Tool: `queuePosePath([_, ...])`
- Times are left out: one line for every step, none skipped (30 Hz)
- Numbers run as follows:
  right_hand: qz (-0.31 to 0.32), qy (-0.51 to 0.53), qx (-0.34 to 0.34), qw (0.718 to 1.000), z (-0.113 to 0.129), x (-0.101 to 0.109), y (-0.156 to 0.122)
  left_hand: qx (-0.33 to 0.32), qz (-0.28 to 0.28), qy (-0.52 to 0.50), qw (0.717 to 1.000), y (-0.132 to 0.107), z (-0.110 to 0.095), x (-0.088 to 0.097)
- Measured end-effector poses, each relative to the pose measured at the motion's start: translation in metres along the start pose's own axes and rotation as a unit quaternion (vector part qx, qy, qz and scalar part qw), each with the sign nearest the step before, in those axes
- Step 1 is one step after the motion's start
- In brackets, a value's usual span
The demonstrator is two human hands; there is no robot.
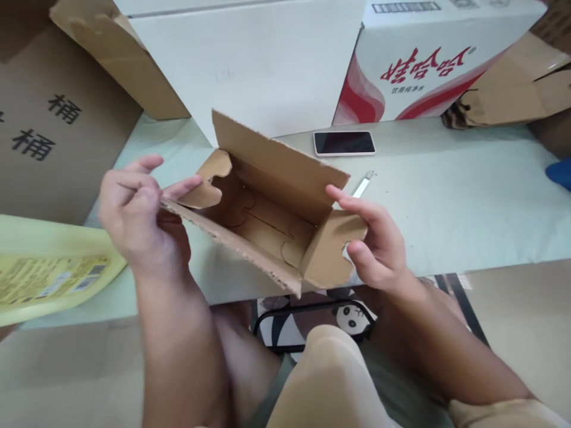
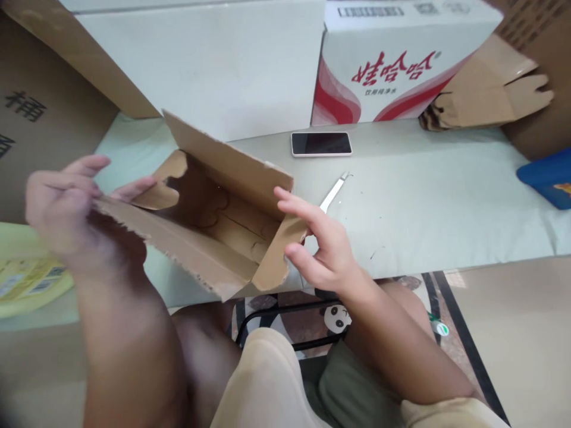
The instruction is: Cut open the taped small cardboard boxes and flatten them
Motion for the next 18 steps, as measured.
queuePosePath([-0.017, 0.001, -0.016, 1.000, -0.003, -0.004, 0.000, 0.005, 0.007, -0.001, 1.000, 0.000, 0.002, 0.002])
queuePosePath([-0.026, 0.006, -0.031, 0.999, -0.005, -0.008, 0.000, 0.006, 0.015, -0.001, 1.000, 0.000, 0.005, 0.004])
queuePosePath([-0.029, 0.015, -0.044, 0.998, -0.006, -0.012, 0.000, 0.003, 0.024, -0.001, 1.000, 0.000, 0.007, 0.005])
queuePosePath([-0.026, 0.026, -0.056, 0.998, -0.007, -0.016, 0.001, -0.002, 0.033, -0.005, 0.999, 0.000, 0.009, 0.006])
queuePosePath([-0.018, 0.037, -0.067, 0.997, -0.008, -0.019, 0.001, -0.009, 0.038, -0.012, 0.999, 0.000, 0.010, 0.007])
queuePosePath([-0.011, 0.044, -0.075, 0.996, -0.008, -0.021, 0.002, -0.011, 0.037, -0.021, 0.999, -0.001, 0.010, 0.007])
queuePosePath([-0.007, 0.047, -0.081, 0.996, -0.009, -0.023, 0.003, -0.008, 0.034, -0.026, 0.999, -0.003, 0.011, 0.007])
queuePosePath([-0.005, 0.043, -0.082, 0.996, -0.009, -0.025, 0.003, -0.002, 0.031, -0.023, 0.999, -0.004, 0.011, 0.007])
queuePosePath([-0.011, 0.033, -0.079, 0.996, -0.009, -0.026, 0.003, 0.005, 0.027, -0.014, 1.000, -0.006, 0.012, 0.006])
queuePosePath([-0.024, 0.017, -0.073, 0.997, -0.009, -0.028, 0.003, 0.012, 0.026, -0.002, 1.000, -0.008, 0.013, 0.005])
queuePosePath([-0.050, -0.005, -0.065, 0.997, -0.010, -0.029, 0.002, 0.012, 0.027, 0.010, 1.000, -0.010, 0.014, 0.004])
queuePosePath([-0.083, -0.031, -0.058, 0.994, -0.011, -0.030, 0.002, 0.004, 0.032, 0.021, 0.999, -0.011, 0.016, 0.003])
queuePosePath([-0.116, -0.053, -0.052, 0.990, -0.011, -0.030, 0.001, -0.012, 0.037, 0.028, 0.999, -0.013, 0.017, 0.003])
queuePosePath([-0.142, -0.068, -0.048, 0.986, -0.012, -0.031, 0.001, -0.030, 0.043, 0.035, 0.998, -0.014, 0.019, 0.003])
queuePosePath([-0.151, -0.072, -0.046, 0.985, -0.014, -0.032, 0.001, -0.045, 0.052, 0.044, 0.997, -0.015, 0.021, 0.004])
queuePosePath([-0.144, -0.067, -0.044, 0.986, -0.014, -0.032, 0.001, -0.057, 0.066, 0.057, 0.995, -0.015, 0.023, 0.005])
queuePosePath([-0.118, -0.054, -0.040, 0.991, -0.015, -0.033, 0.001, -0.067, 0.083, 0.071, 0.992, -0.016, 0.025, 0.006])
queuePosePath([-0.083, -0.041, -0.035, 0.995, -0.015, -0.033, 0.002, -0.076, 0.101, 0.087, 0.988, -0.016, 0.026, 0.008])
Point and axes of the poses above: each hand's wrist, its own y-axis towards the middle knuckle, its own x-axis out of the back of the hand, z = x × y, the point moved 2 cm from there along y, towards the middle knuckle, and after that the axes turned 7 degrees about -y, right-handed, at the moved point
